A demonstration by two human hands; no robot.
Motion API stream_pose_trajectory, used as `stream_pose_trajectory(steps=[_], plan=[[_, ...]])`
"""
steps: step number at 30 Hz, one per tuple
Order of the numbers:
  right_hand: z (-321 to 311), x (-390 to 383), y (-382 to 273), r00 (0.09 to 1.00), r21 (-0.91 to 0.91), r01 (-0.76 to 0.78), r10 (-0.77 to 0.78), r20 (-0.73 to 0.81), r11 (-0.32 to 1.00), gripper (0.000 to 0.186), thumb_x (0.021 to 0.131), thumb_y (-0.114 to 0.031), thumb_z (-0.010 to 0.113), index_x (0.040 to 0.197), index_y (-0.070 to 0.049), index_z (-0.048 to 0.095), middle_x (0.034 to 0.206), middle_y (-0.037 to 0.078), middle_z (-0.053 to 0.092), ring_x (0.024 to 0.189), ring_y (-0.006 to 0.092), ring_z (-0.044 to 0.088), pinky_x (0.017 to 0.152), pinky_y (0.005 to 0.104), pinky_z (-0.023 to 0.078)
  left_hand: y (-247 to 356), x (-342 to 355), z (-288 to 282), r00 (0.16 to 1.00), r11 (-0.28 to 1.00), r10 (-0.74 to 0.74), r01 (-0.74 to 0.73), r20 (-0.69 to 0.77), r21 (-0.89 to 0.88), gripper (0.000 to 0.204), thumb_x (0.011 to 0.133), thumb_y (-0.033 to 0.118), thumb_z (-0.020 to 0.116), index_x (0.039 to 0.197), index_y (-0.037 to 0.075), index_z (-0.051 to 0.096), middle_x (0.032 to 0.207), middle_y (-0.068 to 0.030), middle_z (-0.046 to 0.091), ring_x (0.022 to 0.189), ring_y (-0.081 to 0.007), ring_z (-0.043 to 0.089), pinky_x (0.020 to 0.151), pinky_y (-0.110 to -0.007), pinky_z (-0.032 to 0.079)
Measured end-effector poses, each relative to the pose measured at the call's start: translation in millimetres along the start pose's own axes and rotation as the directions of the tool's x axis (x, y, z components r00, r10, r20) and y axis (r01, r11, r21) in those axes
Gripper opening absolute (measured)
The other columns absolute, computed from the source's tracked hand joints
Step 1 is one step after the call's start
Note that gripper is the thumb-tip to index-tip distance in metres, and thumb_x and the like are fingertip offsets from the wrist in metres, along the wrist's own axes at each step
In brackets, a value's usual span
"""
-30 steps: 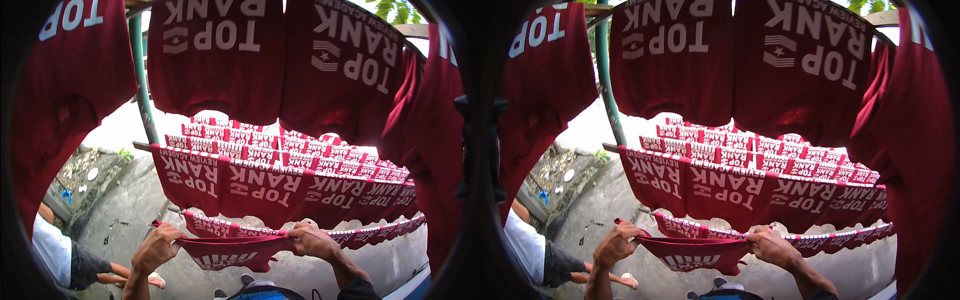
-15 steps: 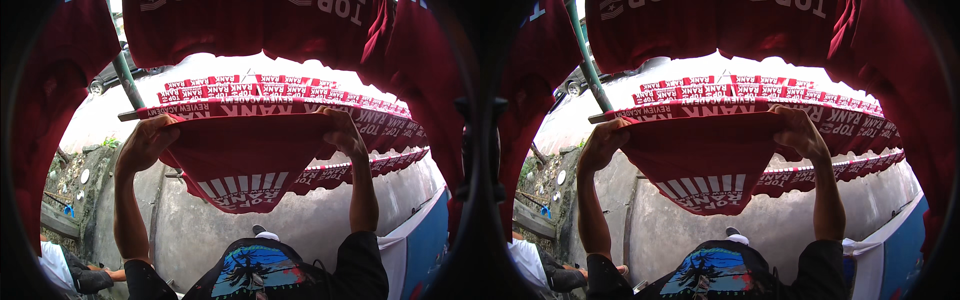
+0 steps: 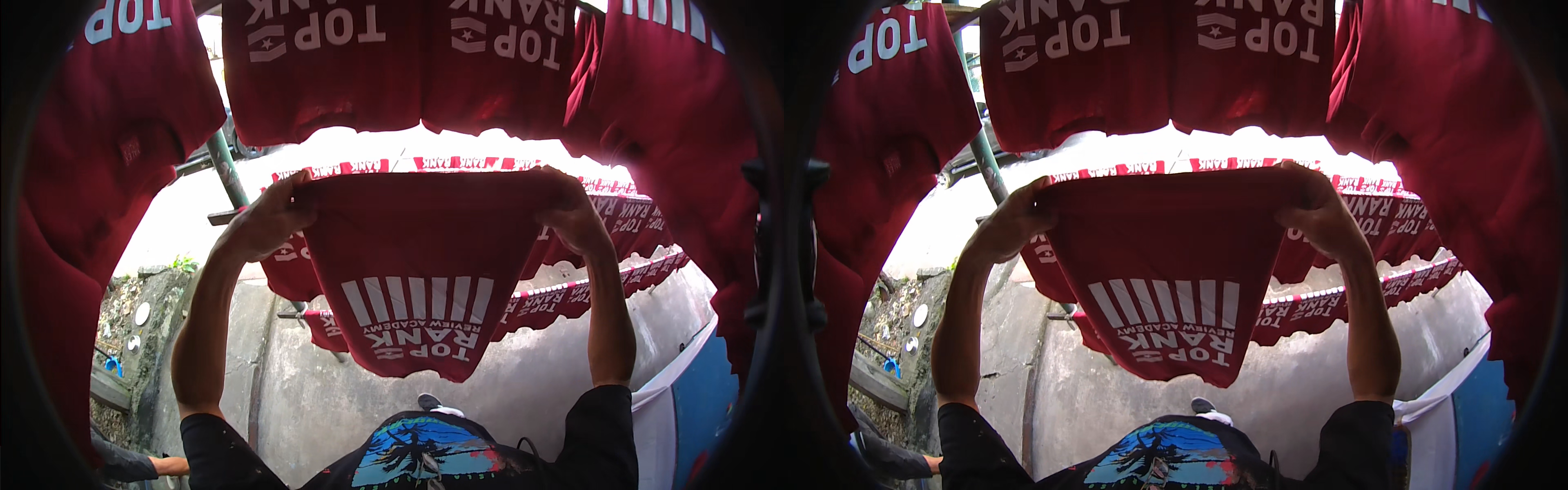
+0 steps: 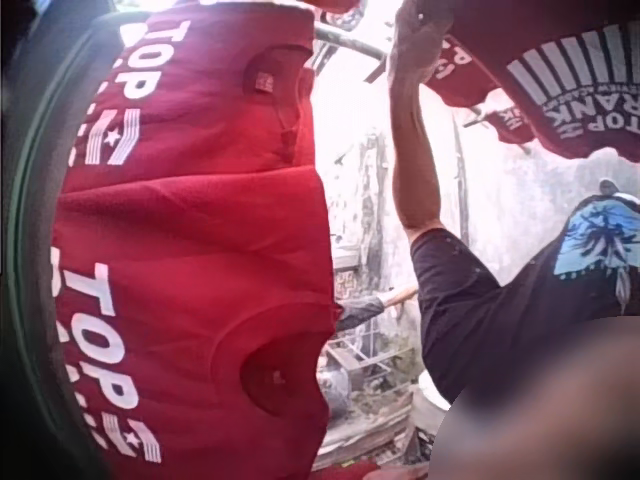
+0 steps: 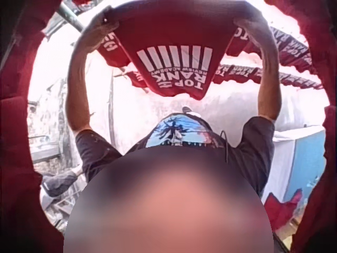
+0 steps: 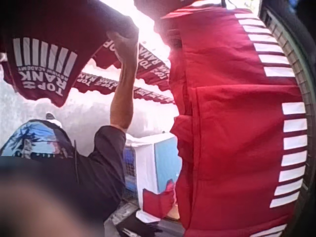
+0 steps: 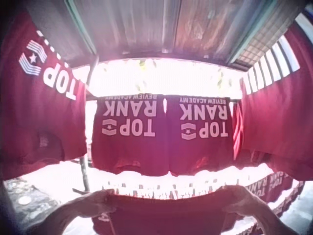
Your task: The person lays out red t-shirts on a table, aligns a screen printing frame, and uses a squeegee to pull white ink across the screen to print a design onto each shirt. After printing, the person lifts each shirt and hangs it on a drying rack.
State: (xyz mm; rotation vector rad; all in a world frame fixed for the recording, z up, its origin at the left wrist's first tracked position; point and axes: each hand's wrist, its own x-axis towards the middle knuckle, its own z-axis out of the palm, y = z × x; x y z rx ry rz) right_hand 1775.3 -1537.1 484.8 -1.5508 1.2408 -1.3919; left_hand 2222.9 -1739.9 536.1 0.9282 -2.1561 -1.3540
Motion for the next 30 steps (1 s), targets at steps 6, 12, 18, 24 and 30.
stream_pose_trajectory(steps=[6,12,18,24,30], plan=[[15.4,6.2,-48.7,0.999,-0.222,0.049,-0.053,-0.012,0.974,0.017,0.096,0.008,0.070,0.108,-0.002,0.062,0.092,-0.001,0.067,0.085,0.0090,0.061,0.081,0.0316,0.055,-2.0,0.9,6.0,0.991,0.913,0.082,-0.030,-0.109,0.408,0.018,0.105,0.005,0.063,0.122,0.002,0.062,0.098,-0.0138,0.073,0.097,-0.0225,0.071,0.084,-0.040,0.057],[9.4,28.9,-86.1,0.902,-0.620,0.277,-0.421,-0.097,0.735,0.016,0.100,-0.002,0.072,0.110,0.000,0.059,0.092,0.002,0.064,0.086,0.0095,0.061,0.083,0.0302,0.054,33.8,9.5,8.4,0.934,0.983,0.179,-0.162,-0.309,0.082,0.017,0.107,0.002,0.059,0.122,-0.001,0.052,0.105,-0.0111,0.066,0.089,-0.0141,0.071,0.064,-0.032,0.066],[-15.0,105.8,-165.6,0.773,-0.546,0.150,-0.442,-0.455,0.824,0.064,0.105,-0.002,0.061,0.163,0.005,0.033,0.146,0.018,0.059,0.114,0.0230,0.070,0.087,0.0392,0.069,128.9,62.0,-21.9,0.589,0.737,0.661,-0.627,-0.465,0.254,0.005,0.107,0.002,0.050,0.106,0.003,0.055,0.095,-0.0048,0.058,0.080,-0.0099,0.063,0.071,-0.033,0.069],[-90.1,192.6,-254.8,0.613,-0.678,0.327,-0.693,-0.378,0.659,0.061,0.098,-0.005,0.063,0.156,0.001,0.046,0.113,0.016,0.074,0.096,0.0230,0.073,0.077,0.0400,0.069,240.0,149.5,-74.7,0.406,0.641,0.758,-0.608,-0.510,0.469,0.016,0.108,0.012,0.057,0.117,-0.001,0.058,0.093,-0.0051,0.061,0.083,-0.0104,0.068,0.077,-0.035,0.070],[-154.4,271.0,-332.1,0.456,-0.761,0.204,-0.747,-0.483,0.616,0.065,0.093,0.005,0.058,0.156,0.007,0.040,0.137,0.027,0.062,0.107,0.0369,0.073,0.066,0.0433,0.070,343.8,258.9,-136.8,-0.167,0.150,0.969,-0.187,-0.182,0.971,0.049,0.095,-0.001,0.054,0.143,-0.010,0.056,0.120,-0.0226,0.070,0.081,-0.0294,0.079,0.069,-0.036,0.068]])
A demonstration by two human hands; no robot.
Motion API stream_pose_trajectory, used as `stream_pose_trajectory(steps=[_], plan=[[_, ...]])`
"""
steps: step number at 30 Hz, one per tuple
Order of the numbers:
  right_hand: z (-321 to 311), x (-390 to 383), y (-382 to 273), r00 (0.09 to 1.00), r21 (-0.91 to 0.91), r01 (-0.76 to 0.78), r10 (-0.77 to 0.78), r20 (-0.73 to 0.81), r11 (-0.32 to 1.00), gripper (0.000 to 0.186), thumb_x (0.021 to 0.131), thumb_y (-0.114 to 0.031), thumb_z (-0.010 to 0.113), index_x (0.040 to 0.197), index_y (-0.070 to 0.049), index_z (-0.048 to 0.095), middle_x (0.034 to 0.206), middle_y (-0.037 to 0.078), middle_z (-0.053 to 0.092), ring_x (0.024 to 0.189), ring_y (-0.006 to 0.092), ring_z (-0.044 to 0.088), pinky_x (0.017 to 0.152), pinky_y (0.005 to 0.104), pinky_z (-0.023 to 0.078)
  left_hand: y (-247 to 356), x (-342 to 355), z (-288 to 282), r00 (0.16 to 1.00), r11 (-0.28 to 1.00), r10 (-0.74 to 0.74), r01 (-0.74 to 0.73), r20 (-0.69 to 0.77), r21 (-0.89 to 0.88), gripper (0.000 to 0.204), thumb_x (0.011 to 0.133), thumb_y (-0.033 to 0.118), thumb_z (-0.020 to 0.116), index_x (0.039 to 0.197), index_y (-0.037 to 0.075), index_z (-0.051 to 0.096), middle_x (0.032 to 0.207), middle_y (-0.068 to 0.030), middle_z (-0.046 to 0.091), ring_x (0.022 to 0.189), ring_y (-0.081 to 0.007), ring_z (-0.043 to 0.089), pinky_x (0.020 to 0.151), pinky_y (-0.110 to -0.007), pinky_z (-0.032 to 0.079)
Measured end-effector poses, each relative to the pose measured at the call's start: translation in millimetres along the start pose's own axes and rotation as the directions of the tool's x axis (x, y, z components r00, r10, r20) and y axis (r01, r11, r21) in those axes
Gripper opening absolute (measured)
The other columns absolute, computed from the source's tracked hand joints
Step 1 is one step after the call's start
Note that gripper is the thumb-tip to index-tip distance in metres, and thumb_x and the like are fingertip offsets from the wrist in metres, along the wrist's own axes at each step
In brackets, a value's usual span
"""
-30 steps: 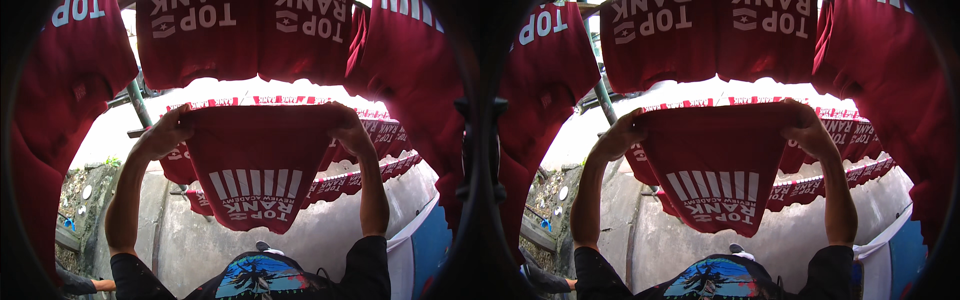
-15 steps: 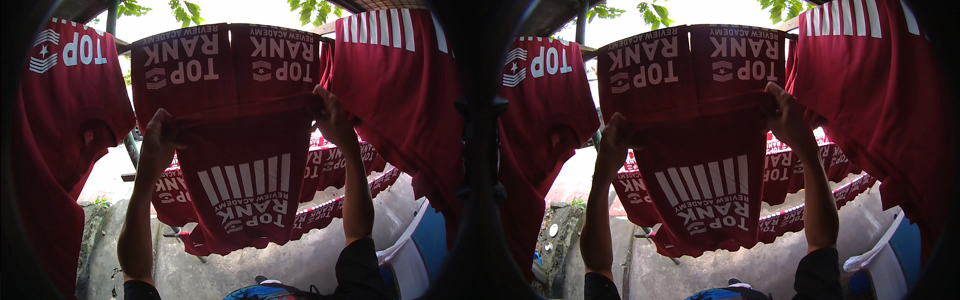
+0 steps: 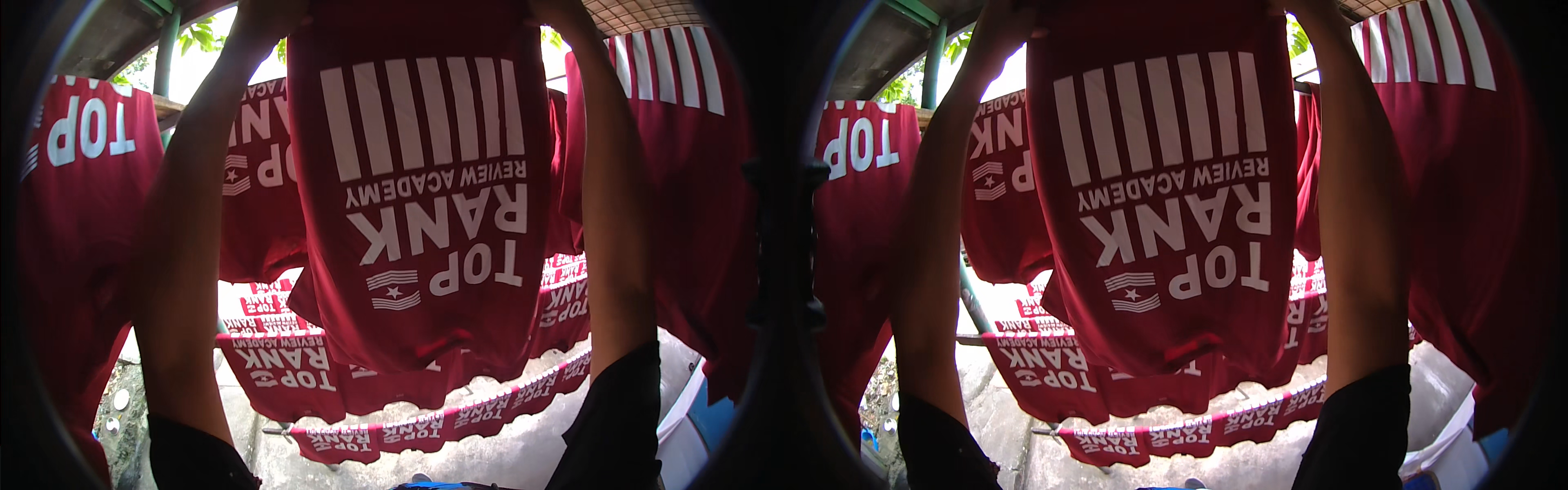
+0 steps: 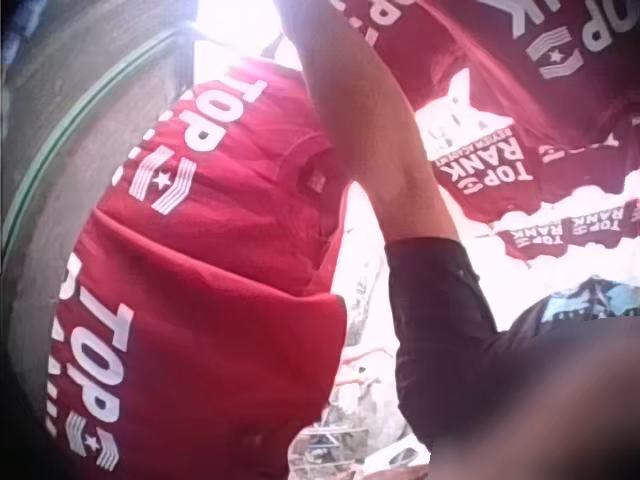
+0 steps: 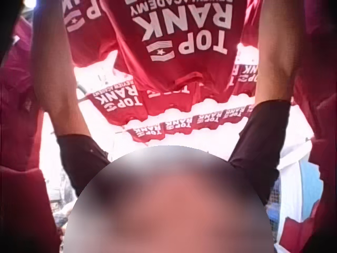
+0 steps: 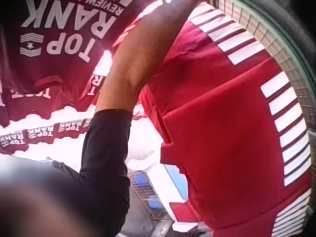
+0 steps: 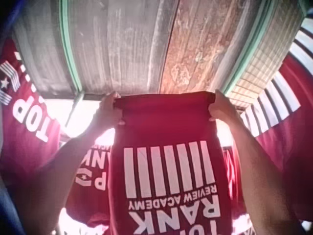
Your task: The person lays out red t-shirts on a table, aligns a screen printing frame, and uses a squeegee to pull white ink across the screen to print a design onto each shirt. After printing, the person lifts each shirt and hangs it on a drying rack.
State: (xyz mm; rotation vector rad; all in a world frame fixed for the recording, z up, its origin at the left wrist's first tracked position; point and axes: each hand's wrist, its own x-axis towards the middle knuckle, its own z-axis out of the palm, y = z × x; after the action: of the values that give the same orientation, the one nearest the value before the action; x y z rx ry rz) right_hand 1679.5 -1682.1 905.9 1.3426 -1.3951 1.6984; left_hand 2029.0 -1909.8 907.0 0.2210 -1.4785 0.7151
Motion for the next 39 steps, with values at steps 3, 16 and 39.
stream_pose_trajectory(steps=[3,16,39], plan=[[8.4,45.1,18.7,0.998,-0.078,0.001,-0.006,-0.064,0.997,0.065,0.094,0.004,0.058,0.156,0.012,0.036,0.146,0.033,0.057,0.113,0.0408,0.071,0.066,0.0418,0.070,10.5,41.0,40.3,0.895,0.849,-0.367,0.433,0.252,-0.301,0.050,0.093,-0.005,0.057,0.143,-0.008,0.053,0.126,-0.0265,0.068,0.083,-0.0350,0.080,0.066,-0.037,0.067],[38.0,129.5,93.6,0.959,-0.505,0.111,-0.226,-0.173,0.856,0.050,0.093,-0.004,0.065,0.140,0.009,0.054,0.137,0.036,0.064,0.120,0.0482,0.069,0.073,0.0475,0.066,28.1,64.3,120.6,0.971,0.909,-0.210,0.238,0.118,-0.342,0.026,0.090,-0.005,0.051,0.114,-0.011,0.060,0.111,-0.0302,0.069,0.087,-0.0379,0.077,0.064,-0.044,0.068],[100.4,136.9,192.1,0.871,-0.677,0.224,0.168,0.462,0.701,0.049,0.099,-0.010,0.063,0.146,0.002,0.056,0.115,0.021,0.073,0.106,0.0313,0.072,0.087,0.0472,0.063,-9.7,2.3,182.2,0.750,0.866,-0.158,0.418,0.643,-0.275,0.068,0.091,0.000,0.054,0.159,-0.004,0.043,0.133,-0.0266,0.063,0.097,-0.0331,0.072,0.073,-0.042,0.065]])
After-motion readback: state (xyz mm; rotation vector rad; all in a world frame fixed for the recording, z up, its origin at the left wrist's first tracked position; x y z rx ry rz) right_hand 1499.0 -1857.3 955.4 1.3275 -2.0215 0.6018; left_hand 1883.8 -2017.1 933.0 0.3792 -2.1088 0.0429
